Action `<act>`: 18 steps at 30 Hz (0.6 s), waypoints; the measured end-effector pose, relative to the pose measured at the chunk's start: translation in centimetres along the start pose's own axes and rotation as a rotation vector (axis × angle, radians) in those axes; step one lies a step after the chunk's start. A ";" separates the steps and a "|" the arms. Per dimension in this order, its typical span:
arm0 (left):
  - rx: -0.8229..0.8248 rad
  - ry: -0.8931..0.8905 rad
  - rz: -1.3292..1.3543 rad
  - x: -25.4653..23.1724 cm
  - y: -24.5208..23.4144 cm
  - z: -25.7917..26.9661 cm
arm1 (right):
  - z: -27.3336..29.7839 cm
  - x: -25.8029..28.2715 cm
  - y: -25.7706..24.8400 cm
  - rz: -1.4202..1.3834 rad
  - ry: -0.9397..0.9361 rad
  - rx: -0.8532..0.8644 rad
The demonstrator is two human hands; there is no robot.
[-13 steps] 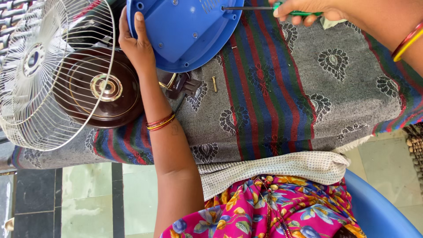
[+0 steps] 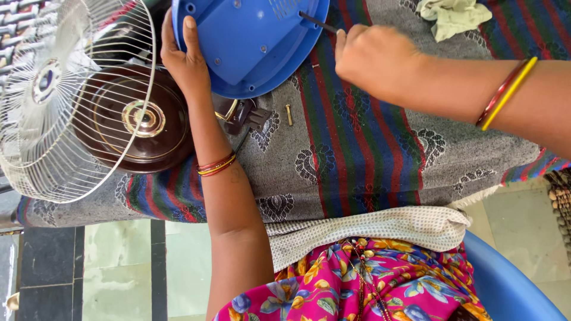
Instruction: The person uses a screwdriver to tighten screws on the underside of a blue plastic fan base. The person holds the base steady with one hand while turning the screwdriver with the other.
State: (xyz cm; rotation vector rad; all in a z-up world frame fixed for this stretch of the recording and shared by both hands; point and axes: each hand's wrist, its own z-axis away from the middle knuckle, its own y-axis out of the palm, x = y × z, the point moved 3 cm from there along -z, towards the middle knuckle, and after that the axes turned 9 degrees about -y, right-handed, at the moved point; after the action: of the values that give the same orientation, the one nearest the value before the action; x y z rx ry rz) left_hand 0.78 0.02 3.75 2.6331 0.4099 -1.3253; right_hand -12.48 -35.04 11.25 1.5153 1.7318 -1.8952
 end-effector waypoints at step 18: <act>-0.019 0.064 -0.088 1.0 -0.1 -0.1 | -1.4 0.5 -2.0 0.093 -0.078 0.196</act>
State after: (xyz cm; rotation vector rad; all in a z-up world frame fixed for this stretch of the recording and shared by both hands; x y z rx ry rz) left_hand 1.39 0.35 3.04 2.6764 0.5510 -1.2574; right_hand -13.35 -33.01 12.42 1.5342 1.4540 -2.0980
